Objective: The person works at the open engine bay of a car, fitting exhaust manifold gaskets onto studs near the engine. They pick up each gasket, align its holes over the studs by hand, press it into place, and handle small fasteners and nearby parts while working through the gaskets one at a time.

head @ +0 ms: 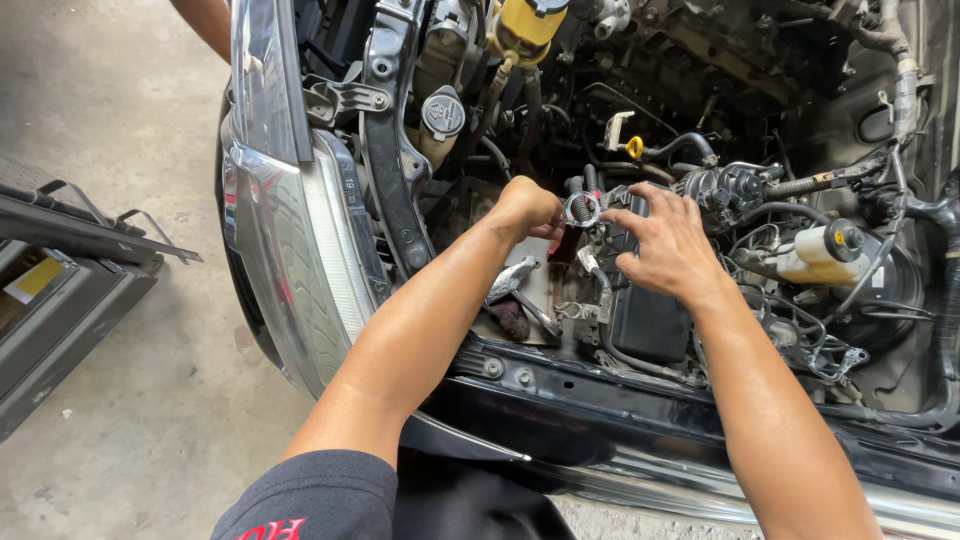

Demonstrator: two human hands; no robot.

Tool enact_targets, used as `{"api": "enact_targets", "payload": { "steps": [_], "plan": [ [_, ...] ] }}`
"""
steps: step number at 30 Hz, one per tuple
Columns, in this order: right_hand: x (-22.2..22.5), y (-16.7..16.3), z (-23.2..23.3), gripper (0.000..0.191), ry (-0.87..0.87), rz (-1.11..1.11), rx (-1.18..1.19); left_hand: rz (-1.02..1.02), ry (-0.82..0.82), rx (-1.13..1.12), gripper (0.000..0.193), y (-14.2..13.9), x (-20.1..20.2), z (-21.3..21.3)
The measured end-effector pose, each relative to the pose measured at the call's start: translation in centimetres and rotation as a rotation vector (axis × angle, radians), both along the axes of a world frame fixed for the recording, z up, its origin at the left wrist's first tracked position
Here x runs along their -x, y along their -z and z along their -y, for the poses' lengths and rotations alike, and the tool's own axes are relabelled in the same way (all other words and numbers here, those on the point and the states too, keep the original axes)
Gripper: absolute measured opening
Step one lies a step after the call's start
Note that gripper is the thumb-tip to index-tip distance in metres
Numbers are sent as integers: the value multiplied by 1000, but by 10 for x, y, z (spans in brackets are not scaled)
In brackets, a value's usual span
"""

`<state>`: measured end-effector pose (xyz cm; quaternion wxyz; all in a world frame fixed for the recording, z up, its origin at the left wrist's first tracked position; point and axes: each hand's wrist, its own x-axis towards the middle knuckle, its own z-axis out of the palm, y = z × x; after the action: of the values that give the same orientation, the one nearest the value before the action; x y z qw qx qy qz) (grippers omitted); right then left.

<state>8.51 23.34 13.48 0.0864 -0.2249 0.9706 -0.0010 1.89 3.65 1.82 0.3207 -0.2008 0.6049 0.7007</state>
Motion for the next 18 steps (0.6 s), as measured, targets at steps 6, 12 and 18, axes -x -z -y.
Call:
{"api": "enact_targets", "payload": {
  "steps": [6, 12, 18],
  "plan": [
    [-2, -5, 3, 65, 19, 11, -110, 11, -74, 23, 7, 5, 4, -2],
    [8, 13, -19, 58, 169, 132, 181, -12, -83, 66, 5, 3, 3, -3],
    [18, 45, -41, 54, 220, 200, 459, 9, -60, 76, 7, 5, 2, -4]
  ]
}}
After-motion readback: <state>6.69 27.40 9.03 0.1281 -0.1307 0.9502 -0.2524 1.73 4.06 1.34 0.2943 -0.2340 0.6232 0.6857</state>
